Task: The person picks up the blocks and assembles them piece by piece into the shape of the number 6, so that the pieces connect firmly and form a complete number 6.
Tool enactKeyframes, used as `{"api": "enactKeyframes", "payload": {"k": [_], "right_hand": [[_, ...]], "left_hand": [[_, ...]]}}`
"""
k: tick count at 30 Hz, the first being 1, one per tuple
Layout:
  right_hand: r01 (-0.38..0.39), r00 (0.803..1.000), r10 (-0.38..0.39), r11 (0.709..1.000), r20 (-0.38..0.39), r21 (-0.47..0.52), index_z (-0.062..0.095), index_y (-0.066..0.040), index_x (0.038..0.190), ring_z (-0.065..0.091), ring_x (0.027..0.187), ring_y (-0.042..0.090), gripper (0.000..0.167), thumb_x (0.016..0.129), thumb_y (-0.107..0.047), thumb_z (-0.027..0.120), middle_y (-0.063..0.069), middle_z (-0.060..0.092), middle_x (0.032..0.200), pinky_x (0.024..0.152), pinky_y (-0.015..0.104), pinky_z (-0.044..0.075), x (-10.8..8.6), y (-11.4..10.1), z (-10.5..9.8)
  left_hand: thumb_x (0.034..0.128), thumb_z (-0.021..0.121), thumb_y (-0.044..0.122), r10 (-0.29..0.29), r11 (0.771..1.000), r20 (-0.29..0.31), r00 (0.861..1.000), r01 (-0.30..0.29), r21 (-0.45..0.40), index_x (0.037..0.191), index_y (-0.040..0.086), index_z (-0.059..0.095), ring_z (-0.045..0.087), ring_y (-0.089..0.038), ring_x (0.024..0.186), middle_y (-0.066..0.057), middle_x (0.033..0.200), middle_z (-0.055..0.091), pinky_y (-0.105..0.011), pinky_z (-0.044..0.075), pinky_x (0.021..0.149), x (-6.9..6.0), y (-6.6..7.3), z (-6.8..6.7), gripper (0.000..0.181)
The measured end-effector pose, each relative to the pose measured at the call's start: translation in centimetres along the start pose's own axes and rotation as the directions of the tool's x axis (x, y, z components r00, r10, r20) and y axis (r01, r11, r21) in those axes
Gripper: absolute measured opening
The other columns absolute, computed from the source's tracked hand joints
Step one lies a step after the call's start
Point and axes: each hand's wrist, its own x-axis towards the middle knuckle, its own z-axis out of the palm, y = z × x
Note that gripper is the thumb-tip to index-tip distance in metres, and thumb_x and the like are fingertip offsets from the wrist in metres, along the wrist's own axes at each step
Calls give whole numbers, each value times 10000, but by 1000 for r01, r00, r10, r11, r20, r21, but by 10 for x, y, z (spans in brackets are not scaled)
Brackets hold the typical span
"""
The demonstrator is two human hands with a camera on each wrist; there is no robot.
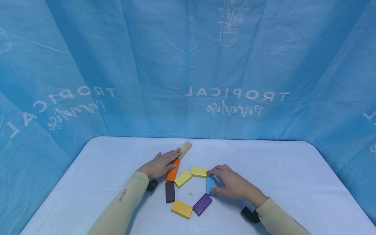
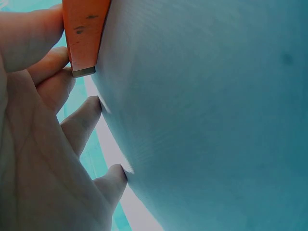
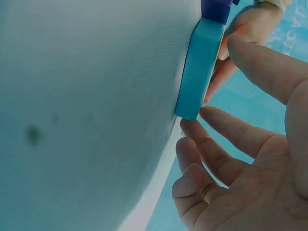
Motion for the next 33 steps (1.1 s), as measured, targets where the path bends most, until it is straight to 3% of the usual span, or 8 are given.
{"api": "enactKeyframes", "payload": {"k": [16, 33], "right_hand": [[13, 1000, -13, 1000, -13, -11, 604, -93, 1377, 520, 1238, 248, 583, 895, -381, 763, 51, 597, 1323, 1030, 495, 464, -1, -1, -1], [-148, 979, 146, 989, -139, -2, 625, -134, 1358, 581, 1123, 222, 489, 918, -304, 750, 13, 618, 1296, 933, 465, 515, -28, 27, -21]], "left_hand": [[1078, 474, 288, -25, 1000, 0, 1000, 25, 17, 1611, 177, 264, 197, -271, 1527, -25, 1667, 219, -606, 88, 1206, 1, -1, 1, 583], [1086, 445, 305, 23, 998, 3, 1000, -23, -50, 1613, 179, 253, 185, -275, 1529, -25, 1670, 203, -596, 74, 1210, -4, -11, 1, 574]]}}
